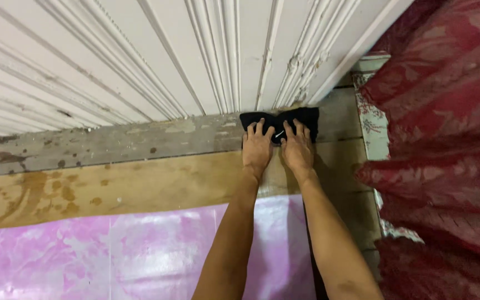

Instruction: Washing and wringing out a black garment in a bucket on the floor.

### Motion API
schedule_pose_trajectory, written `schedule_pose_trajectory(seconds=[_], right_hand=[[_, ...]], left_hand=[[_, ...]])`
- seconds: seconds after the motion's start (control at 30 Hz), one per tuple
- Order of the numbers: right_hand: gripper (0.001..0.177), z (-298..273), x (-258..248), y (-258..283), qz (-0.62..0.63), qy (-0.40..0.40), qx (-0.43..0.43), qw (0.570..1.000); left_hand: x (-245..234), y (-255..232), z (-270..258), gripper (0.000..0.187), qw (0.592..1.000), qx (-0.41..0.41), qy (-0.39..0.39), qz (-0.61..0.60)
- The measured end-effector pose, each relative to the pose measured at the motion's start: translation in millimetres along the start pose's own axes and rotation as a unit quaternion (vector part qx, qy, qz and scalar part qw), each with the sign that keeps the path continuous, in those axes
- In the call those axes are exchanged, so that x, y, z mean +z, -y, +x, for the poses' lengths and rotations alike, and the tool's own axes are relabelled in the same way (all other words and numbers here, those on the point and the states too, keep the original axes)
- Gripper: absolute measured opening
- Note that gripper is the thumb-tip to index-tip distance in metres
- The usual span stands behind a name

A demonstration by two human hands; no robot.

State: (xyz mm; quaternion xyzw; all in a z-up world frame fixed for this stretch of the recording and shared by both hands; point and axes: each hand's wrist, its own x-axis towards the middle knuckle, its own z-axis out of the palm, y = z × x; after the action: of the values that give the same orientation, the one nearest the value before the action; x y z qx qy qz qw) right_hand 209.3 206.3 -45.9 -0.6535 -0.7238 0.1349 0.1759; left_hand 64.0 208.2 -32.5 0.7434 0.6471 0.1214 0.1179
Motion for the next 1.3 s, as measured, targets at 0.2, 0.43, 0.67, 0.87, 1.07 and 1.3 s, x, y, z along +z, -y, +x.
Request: schedule_pose_trajectory(seconds=[0.2, 0.43, 0.67, 0.87, 1.07, 1.3], right_hand=[[0.054, -61.5, -29.3, 32.2, -0.027, -0.011, -0.014, 0.999], [0.049, -151.6, -43.1, 78.3, -0.028, -0.029, -0.021, 0.999], [0.051, -222.4, -29.5, 132.9, -0.066, 0.026, -0.004, 0.997], [0.069, -213.9, -5.8, 123.9, -0.07, 0.034, -0.046, 0.996], [0.069, -148.8, 6.3, 110.4, -0.044, 0.106, -0.025, 0.993], [0.071, -61.2, 27.4, 101.8, -0.049, 0.107, -0.021, 0.993]], left_hand=[[4.6, 7.2, -53.0, 0.031, 1.0, 0.011, -0.005, -0.009], [-30.5, 12.2, -152.0, 0.028, 0.999, 0.03, -0.018, -0.002], [-70.6, 17.2, -249.9, 0.03, 0.993, -0.091, -0.074, -0.028], [-32.6, 49.1, -248.2, 0.057, 0.994, -0.067, -0.091, 0.001], [-18.6, 69.4, -196.9, 0.07, 0.997, -0.061, -0.054, 0.012], [-14.5, 94.6, -111.4, 0.07, 0.998, -0.048, -0.041, 0.001]])
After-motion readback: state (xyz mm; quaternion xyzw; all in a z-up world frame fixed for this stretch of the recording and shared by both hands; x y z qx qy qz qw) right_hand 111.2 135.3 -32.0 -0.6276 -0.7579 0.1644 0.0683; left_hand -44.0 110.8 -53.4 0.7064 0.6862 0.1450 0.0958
